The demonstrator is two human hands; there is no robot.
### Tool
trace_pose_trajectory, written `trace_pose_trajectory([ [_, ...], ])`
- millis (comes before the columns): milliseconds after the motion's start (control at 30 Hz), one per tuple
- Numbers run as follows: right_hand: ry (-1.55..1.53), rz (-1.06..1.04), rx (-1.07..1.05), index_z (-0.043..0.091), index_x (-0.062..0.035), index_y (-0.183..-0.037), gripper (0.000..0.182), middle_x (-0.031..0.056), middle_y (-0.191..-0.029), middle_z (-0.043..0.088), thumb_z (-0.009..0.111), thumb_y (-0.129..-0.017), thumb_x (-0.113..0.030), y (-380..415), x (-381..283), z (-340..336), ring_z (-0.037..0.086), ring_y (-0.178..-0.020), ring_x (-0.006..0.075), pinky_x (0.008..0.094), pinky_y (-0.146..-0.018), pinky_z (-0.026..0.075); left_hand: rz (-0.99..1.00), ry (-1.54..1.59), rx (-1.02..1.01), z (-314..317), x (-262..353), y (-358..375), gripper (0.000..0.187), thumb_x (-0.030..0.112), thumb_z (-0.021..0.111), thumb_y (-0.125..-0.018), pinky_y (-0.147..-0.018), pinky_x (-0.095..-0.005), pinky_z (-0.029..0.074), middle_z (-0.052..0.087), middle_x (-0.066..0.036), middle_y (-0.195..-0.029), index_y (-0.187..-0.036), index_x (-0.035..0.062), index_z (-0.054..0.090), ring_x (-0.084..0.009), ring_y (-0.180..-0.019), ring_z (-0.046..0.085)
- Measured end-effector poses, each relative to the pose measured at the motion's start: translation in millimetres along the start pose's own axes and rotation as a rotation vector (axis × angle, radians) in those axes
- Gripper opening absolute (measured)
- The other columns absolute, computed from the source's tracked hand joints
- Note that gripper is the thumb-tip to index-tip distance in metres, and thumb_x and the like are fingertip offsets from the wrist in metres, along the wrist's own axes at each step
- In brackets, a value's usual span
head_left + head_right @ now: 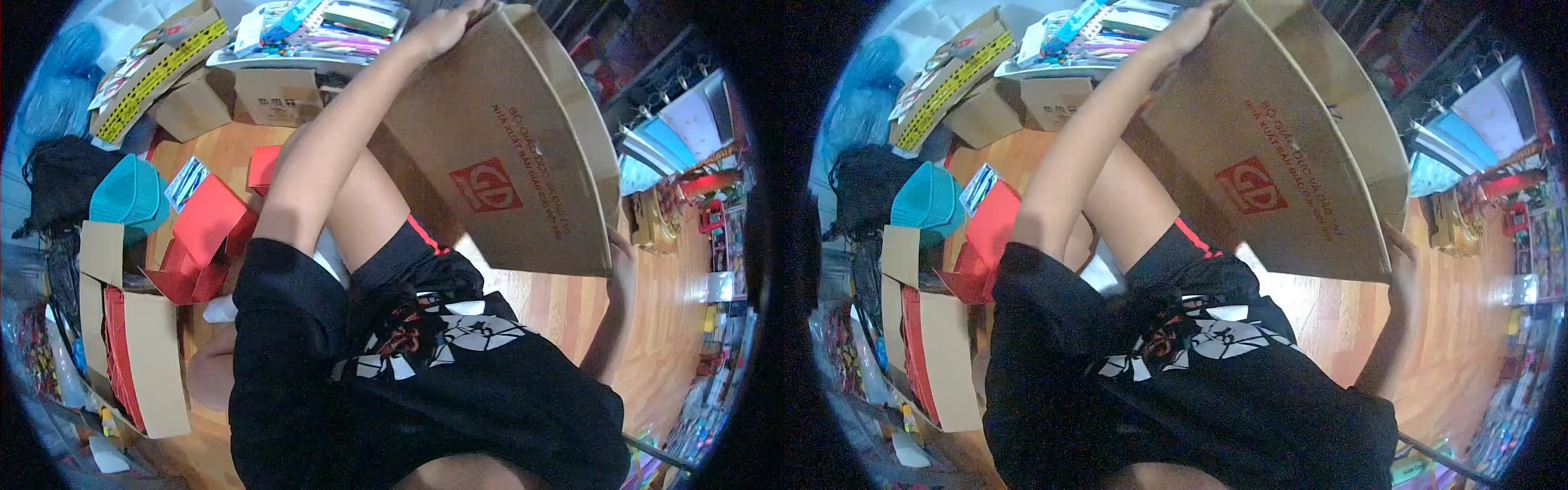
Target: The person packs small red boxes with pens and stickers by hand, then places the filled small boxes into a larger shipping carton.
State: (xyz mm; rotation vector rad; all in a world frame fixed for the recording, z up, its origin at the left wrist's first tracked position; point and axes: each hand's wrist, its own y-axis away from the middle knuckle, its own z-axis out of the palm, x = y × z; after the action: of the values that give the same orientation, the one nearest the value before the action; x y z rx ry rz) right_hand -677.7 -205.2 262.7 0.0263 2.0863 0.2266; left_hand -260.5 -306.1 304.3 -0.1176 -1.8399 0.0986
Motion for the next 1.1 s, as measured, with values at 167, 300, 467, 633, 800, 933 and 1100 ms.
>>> trace_pose_trajectory([
  [167,0.089,0.010,0.036,0.047,0.0030,-0.117,0.044,0.0176,-0.115,0.051,0.038,-0.074,-0.002,-8.9,-20.0,34.5,0.049,-0.105,0.0218,0.0271,-0.088,0.037,-0.057,0.057,0.280,-14.0,-85.5,7.1,0.086,0.066,0.020,-0.079,-0.096,-0.0363,0.028,0.044,-0.027,-0.117,-0.112,-0.0085,0.046,-0.0345,-0.114,0.040],
  [300,0.168,0.010,-0.011,0.051,0.0011,-0.114,0.047,0.0207,-0.114,0.051,0.037,-0.069,0.003,-22.5,-5.2,60.7,0.047,-0.107,0.0237,0.0300,-0.090,0.035,-0.055,0.173,0.256,-38.5,-88.1,51.9,0.086,0.068,0.025,-0.078,-0.094,-0.0363,0.030,0.049,-0.026,-0.112,-0.108,-0.0081,0.050,-0.0342,-0.111,0.043],
  [467,0.192,-0.341,-0.002,0.046,0.0014,-0.117,0.046,0.0172,-0.113,0.052,0.037,-0.072,0.005,-37.0,60.9,122.2,0.046,-0.109,0.0209,0.0291,-0.093,0.033,-0.208,-0.811,-0.224,-46.0,-108.1,57.3,0.054,0.047,0.049,-0.078,-0.079,-0.0395,0.043,0.058,-0.025,-0.092,-0.095,-0.0031,0.059,-0.0359,-0.088,0.056],
  [633,0.542,0.067,-0.002,0.045,0.0052,-0.116,0.041,0.0222,-0.111,0.052,0.040,-0.076,-0.003,-18.1,5.6,143.8,0.048,-0.107,0.0279,0.0330,-0.092,0.035,-0.201,-0.916,-0.217,-69.7,-80.1,93.4,0.041,0.038,0.047,-0.081,-0.076,-0.0420,0.044,0.059,-0.023,-0.089,-0.090,-0.0002,0.060,-0.0340,-0.085,0.057],
  [800,0.437,0.081,0.005,0.048,0.0087,-0.111,0.037,0.0221,-0.113,0.050,0.041,-0.084,-0.016,-36.0,39.1,139.9,0.047,-0.108,0.0282,0.0332,-0.092,0.035,-0.242,-1.283,-0.390,-203.4,-99.5,131.5,0.034,0.032,0.048,-0.081,-0.076,-0.0435,0.043,0.059,-0.018,-0.089,-0.101,0.0056,0.054,-0.0356,-0.085,0.055],
  [933,0.473,0.075,-0.036,0.052,0.0073,-0.107,0.035,0.0194,-0.106,0.054,0.044,-0.084,-0.018,-38.0,46.6,127.0,0.050,-0.100,0.0257,0.0326,-0.088,0.037,-0.398,-1.171,-0.201,-284.7,-117.0,222.5,0.034,0.034,0.053,-0.079,-0.075,-0.0420,0.044,0.059,-0.019,-0.089,-0.092,0.0027,0.057,-0.0340,-0.086,0.056],
  [1100,0.596,0.138,-0.063,0.051,0.0055,-0.111,0.041,0.0183,-0.109,0.054,0.044,-0.087,-0.027,-51.3,19.6,138.7,0.051,-0.100,0.0222,0.0310,-0.089,0.036,-0.784,-0.917,-0.334,-242.9,-119.1,320.3,0.071,0.029,0.065,-0.069,-0.091,-0.0396,0.036,0.046,-0.020,-0.116,-0.126,0.0047,0.031,-0.0338,-0.107,0.045],
])
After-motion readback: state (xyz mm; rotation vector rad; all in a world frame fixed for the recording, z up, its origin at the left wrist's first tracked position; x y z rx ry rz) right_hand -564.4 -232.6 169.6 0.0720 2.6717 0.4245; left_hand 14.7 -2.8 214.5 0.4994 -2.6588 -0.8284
